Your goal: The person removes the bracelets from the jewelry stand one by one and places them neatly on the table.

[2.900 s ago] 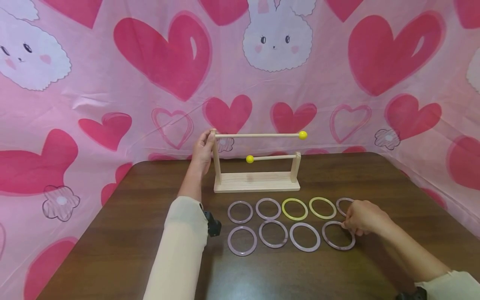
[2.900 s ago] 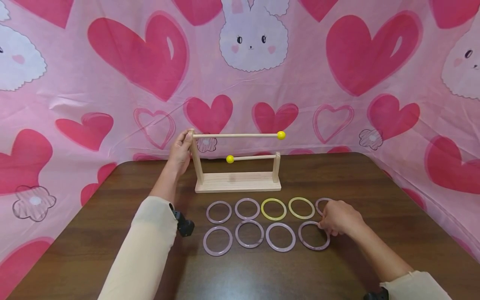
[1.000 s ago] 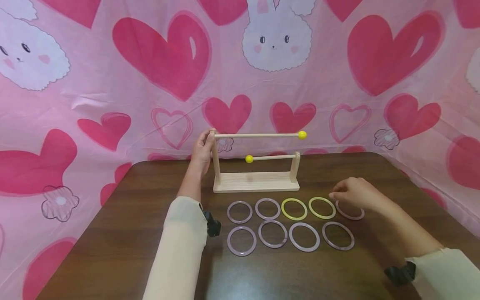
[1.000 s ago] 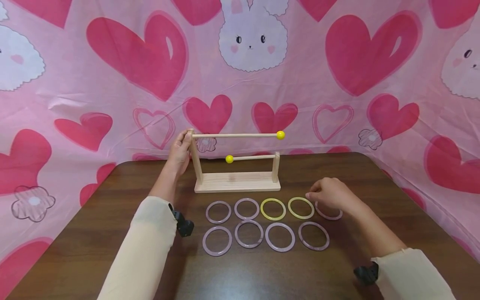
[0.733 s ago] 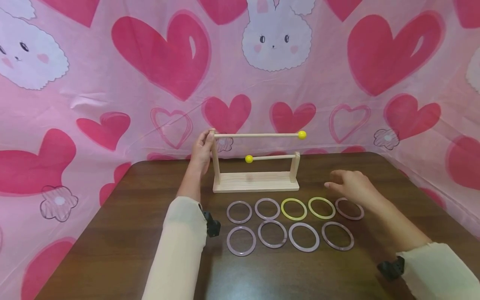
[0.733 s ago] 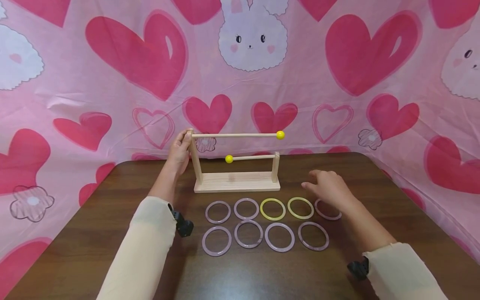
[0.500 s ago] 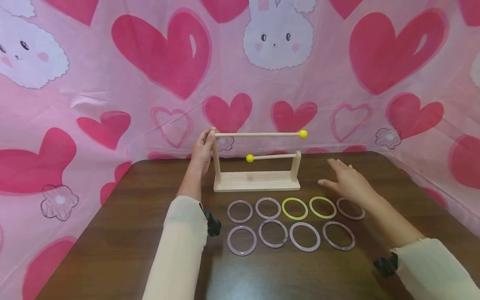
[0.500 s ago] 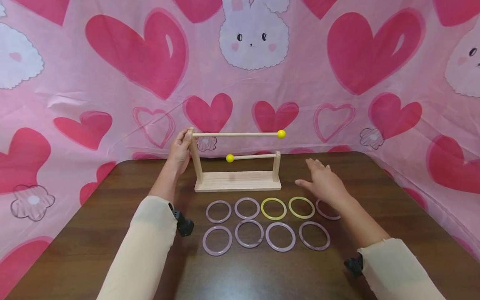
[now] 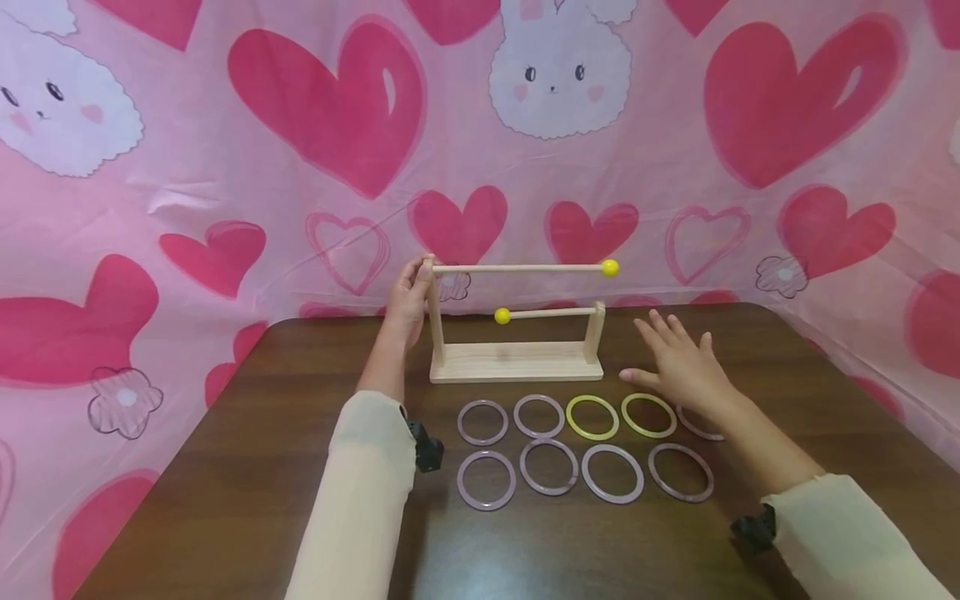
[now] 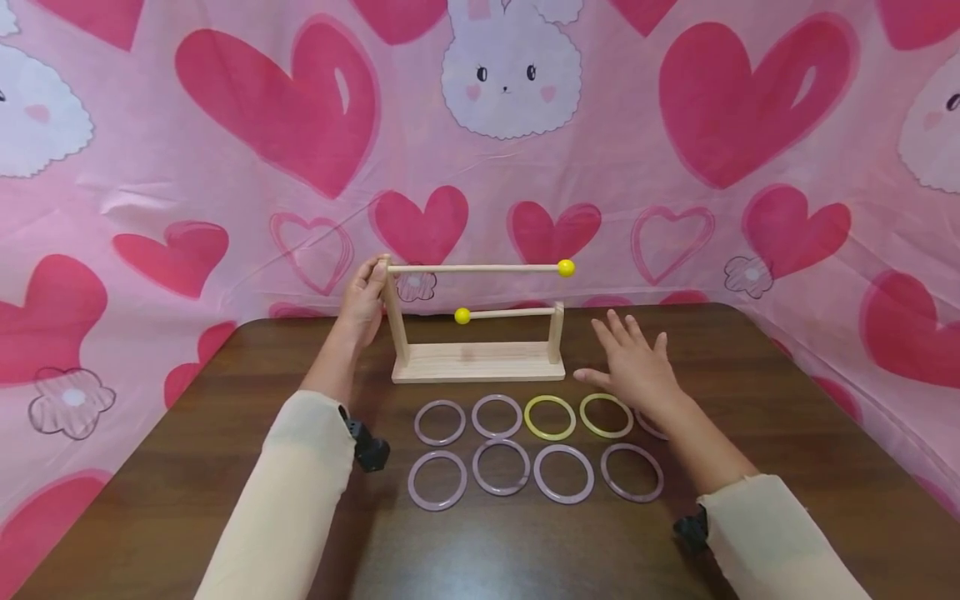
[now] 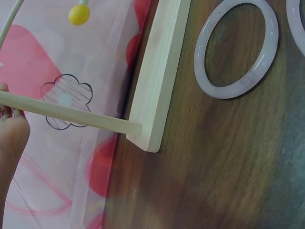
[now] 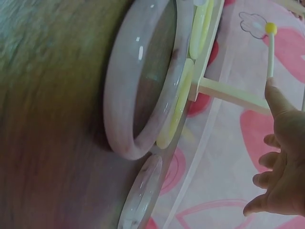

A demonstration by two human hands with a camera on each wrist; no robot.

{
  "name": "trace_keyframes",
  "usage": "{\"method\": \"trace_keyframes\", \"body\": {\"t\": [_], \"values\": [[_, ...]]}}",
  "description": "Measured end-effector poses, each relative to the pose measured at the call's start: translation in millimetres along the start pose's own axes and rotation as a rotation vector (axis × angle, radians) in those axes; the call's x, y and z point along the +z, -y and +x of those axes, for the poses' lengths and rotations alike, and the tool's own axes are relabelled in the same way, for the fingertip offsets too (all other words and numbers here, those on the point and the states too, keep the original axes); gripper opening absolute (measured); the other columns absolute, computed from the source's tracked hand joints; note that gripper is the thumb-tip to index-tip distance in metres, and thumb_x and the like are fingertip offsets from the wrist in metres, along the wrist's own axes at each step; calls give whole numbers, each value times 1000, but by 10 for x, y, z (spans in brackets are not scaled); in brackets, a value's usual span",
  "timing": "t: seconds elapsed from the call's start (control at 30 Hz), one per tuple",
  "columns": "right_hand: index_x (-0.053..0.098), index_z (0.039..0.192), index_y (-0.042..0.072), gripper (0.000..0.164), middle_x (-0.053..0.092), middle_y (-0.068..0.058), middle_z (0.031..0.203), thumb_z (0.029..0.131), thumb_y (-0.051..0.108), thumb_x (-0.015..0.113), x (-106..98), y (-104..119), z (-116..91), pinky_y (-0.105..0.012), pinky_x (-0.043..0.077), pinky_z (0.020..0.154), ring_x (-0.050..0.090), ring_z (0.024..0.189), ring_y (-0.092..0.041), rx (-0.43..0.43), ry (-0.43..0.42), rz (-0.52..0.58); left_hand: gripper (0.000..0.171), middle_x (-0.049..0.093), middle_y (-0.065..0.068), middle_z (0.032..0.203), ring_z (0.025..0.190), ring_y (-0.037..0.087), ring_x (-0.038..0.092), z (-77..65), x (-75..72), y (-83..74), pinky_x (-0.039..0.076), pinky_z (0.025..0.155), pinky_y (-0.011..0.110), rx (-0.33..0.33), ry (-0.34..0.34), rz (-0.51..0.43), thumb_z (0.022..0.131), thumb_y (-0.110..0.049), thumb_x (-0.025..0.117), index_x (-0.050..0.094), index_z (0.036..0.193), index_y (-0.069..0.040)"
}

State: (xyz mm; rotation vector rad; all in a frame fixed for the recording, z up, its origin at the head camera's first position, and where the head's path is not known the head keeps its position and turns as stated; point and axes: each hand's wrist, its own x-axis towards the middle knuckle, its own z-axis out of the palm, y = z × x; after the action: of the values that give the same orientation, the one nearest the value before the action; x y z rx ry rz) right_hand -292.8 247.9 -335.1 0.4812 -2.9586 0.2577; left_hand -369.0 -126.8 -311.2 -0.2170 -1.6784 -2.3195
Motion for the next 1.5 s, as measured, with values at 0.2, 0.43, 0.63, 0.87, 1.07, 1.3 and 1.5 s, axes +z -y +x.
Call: {"method": "trace_keyframes", "body": {"t": [0.2,0.43,0.63,0.87,1.07,1.3,1.5], "values": [[21,145,3,100,7,-23,150,77,73,46,50,33,-6,-75,-1,88,3,134,-44,0,18,-27,30,44,24,127,111,24,46,-21,-53,-22,37,86,28,3,23,43,98,-17,44,46,123,-1],[23,144,3,95,9,-24,149,80,67,50,50,92,-12,-75,-1,89,5,133,-47,-19,4,-37,28,55,9,111,99,14,51,-49,-72,-47,36,95,29,42,23,68,98,-13,43,46,122,2],[21,145,3,95,5,-24,150,80,65,54,60,138,12,-75,-1,89,4,133,-48,-23,7,-22,34,55,13,113,106,22,50,-58,-70,-114,37,97,34,21,15,213,98,-17,43,45,127,1],[19,145,3,101,2,-23,150,77,72,49,101,150,46,-73,-6,90,3,133,-47,-1,12,-11,34,52,18,125,113,28,48,-76,-25,-192,37,97,39,79,28,596,100,-21,39,47,129,-5],[18,145,3,101,1,-24,150,77,72,48,114,177,67,-73,-6,90,3,133,-48,1,19,-7,36,52,18,124,115,30,47,-123,-71,-248,35,98,43,186,82,933,99,-19,40,44,132,-4],[19,145,4,98,2,-24,150,78,68,51,101,184,68,-74,-4,90,4,132,-49,2,10,-9,41,49,14,129,122,30,41,-212,-139,-352,27,102,47,398,139,1363,93,-20,53,45,130,-3],[19,146,5,101,1,-24,150,76,73,49,120,203,61,-74,-4,90,3,132,-49,8,22,6,54,37,12,142,132,27,28,-313,-198,-406,9,108,49,400,157,1509,92,-25,53,35,139,-5]]}}
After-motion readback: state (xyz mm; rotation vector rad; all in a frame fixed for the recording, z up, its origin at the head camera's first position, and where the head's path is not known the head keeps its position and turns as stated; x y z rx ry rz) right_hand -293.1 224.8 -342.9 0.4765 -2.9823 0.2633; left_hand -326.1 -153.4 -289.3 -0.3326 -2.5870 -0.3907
